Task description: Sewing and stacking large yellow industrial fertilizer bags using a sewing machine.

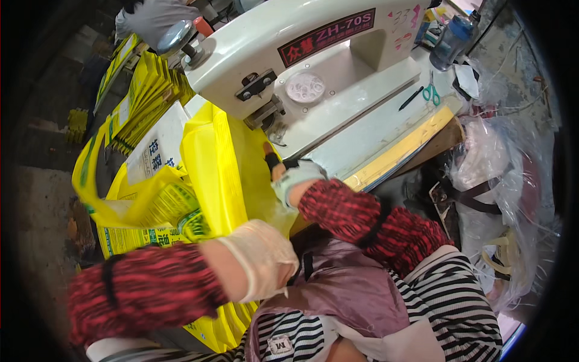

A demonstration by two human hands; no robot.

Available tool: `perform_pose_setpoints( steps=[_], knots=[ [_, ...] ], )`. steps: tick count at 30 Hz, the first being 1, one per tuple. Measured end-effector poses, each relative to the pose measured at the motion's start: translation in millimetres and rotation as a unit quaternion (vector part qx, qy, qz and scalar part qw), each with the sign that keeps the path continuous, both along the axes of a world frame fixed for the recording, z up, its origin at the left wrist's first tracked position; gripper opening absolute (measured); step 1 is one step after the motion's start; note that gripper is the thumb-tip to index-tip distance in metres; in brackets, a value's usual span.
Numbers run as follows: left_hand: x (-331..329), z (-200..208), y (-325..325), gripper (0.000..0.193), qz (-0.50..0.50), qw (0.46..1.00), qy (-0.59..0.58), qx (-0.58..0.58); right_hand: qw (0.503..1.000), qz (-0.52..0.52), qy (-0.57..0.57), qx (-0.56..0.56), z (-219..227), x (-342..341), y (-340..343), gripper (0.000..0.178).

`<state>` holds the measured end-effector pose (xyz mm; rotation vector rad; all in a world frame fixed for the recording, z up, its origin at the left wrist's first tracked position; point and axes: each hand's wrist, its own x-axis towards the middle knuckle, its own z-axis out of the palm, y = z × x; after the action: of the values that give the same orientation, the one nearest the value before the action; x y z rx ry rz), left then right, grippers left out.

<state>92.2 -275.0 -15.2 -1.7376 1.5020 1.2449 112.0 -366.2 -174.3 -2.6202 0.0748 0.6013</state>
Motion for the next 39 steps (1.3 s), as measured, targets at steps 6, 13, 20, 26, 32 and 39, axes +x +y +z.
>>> perform_pose_setpoints(
  steps=[6, 13, 20, 26, 32, 39],
  knots=[
    [-22.0, -150.5, 49.5, 0.022, 0.334, 0.87, 0.093, -0.349, 0.995, -0.076, -0.04, 0.052, -13.3, 17.1, 3.1, 0.035],
    [4.5, -127.3, 63.7, 0.009, 0.807, 0.424, -0.006, -0.41, 0.924, -0.142, -0.059, 0.349, -44.4, -43.1, -0.5, 0.035],
    [22.6, -154.0, 94.4, 0.025, 0.456, 0.776, -0.21, -0.382, 0.937, 0.024, -0.186, 0.295, -70.1, -104.1, 5.7, 0.025],
    [15.9, -139.3, 90.2, 0.026, 0.431, 0.859, -0.203, -0.188, 0.849, -0.08, -0.053, 0.519, -79.1, -102.9, 1.0, 0.029],
    [19.5, -117.5, 67.8, 0.023, 0.278, 0.742, -0.256, -0.554, 0.91, -0.038, -0.031, 0.411, -44.2, -99.5, -17.3, 0.034],
    [26.3, -122.6, 72.9, 0.025, 0.342, 0.782, -0.289, -0.434, 0.898, 0.013, -0.178, 0.401, -107.8, -107.0, -9.3, 0.024]
  ],
)
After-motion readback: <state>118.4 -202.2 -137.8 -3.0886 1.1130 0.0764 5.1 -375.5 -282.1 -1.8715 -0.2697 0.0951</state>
